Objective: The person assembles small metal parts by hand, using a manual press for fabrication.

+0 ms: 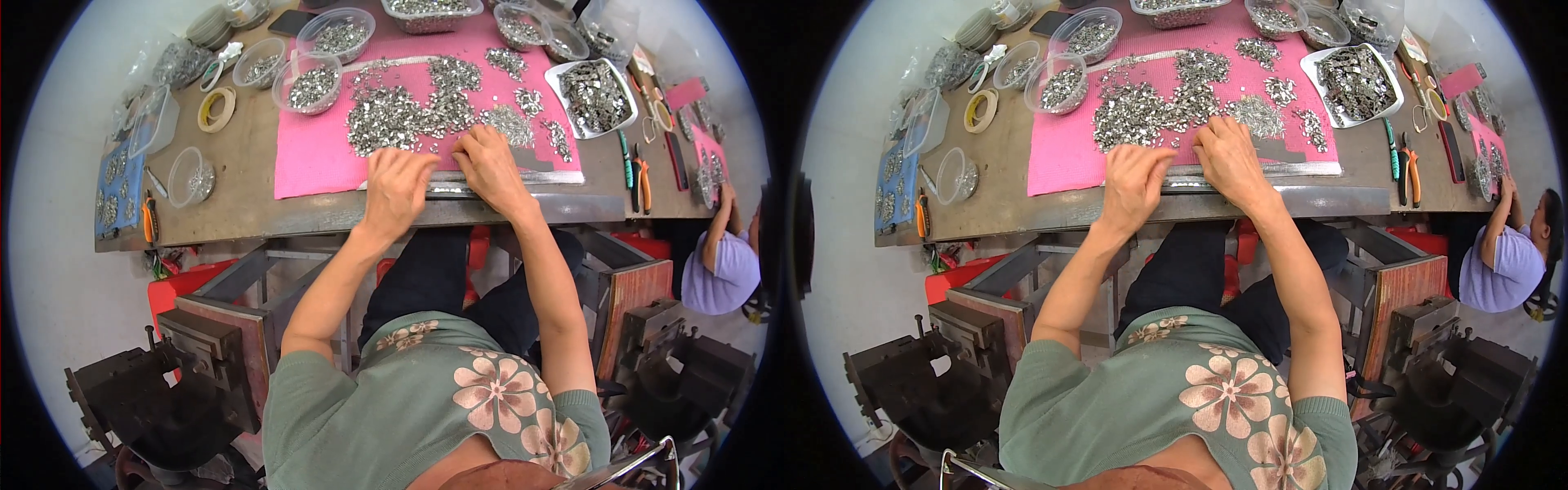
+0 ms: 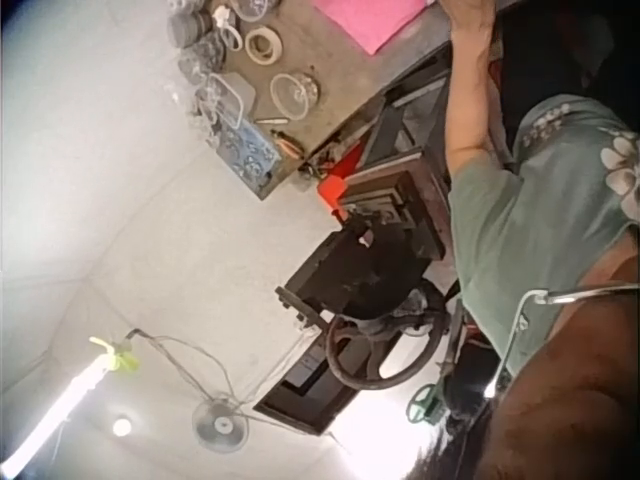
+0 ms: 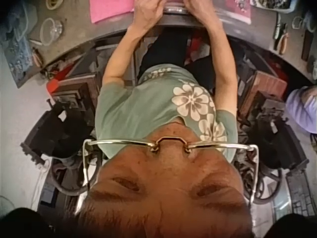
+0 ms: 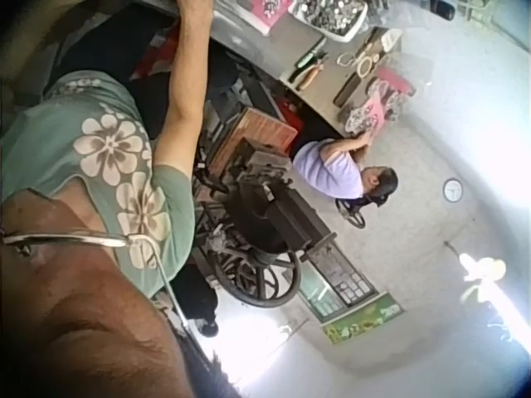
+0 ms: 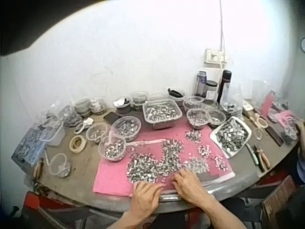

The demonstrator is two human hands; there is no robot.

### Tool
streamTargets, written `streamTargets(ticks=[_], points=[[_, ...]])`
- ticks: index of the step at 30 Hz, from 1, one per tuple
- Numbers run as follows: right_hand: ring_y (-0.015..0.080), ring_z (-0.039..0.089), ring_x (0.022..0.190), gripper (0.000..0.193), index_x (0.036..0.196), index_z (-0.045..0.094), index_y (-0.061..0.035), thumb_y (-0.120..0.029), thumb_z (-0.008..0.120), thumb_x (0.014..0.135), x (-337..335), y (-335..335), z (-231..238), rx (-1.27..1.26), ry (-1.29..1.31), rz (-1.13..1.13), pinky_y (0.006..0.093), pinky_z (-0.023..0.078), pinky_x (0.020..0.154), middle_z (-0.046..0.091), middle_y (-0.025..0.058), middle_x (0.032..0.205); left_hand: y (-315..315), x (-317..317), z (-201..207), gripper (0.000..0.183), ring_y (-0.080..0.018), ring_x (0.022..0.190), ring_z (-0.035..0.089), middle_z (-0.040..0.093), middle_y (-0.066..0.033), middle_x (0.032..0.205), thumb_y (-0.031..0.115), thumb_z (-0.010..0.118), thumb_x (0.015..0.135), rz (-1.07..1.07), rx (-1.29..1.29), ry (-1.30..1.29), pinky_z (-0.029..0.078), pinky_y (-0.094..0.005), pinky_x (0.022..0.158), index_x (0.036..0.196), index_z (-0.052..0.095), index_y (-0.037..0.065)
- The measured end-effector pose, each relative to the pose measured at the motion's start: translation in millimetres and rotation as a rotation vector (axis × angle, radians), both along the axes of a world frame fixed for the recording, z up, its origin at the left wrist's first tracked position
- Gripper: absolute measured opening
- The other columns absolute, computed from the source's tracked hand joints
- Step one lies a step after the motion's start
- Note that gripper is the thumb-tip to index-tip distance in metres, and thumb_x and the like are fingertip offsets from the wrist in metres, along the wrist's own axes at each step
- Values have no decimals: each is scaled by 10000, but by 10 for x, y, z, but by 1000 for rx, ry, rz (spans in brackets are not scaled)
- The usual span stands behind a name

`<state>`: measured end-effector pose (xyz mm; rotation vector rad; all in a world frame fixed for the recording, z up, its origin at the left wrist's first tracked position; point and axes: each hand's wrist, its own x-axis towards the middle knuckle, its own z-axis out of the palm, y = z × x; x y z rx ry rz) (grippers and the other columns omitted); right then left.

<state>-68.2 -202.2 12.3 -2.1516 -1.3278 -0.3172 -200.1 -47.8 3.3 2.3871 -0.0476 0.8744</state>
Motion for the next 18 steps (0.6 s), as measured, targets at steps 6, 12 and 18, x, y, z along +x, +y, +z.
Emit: streamTargets(ticks=[6, 12, 18], points=[[317, 592, 857, 74, 915, 662, -22, -54, 709, 869, 14, -53, 38, 147, 217, 5, 431, 453, 797, 609, 122, 852, 273, 311, -22, 124, -212, 918, 562, 624, -3, 881, 203, 740, 892, 29, 151, 139, 348, -405, 936, 1001, 753, 144], [308, 618, 828, 72, 902, 692, -8, -63, 724, 869, 16, -242, 60, 0, 17, -7, 404, 482, 745, 624, 118, 852, 318, 355, -34, 111, -205, 925, 562, 617, -8, 885, 215, 745, 890, 6, 139, 131, 328, -427, 961, 933, 739, 113], [302, 610, 836, 57, 891, 724, -25, -71, 731, 859, 26, -265, 13, 33, 142, 9, 414, 476, 768, 610, 106, 848, 343, 246, 13, 83, -201, 923, 563, 632, -3, 902, 195, 731, 903, -9, 190, 144, 322, -425, 961, 929, 740, 116]])
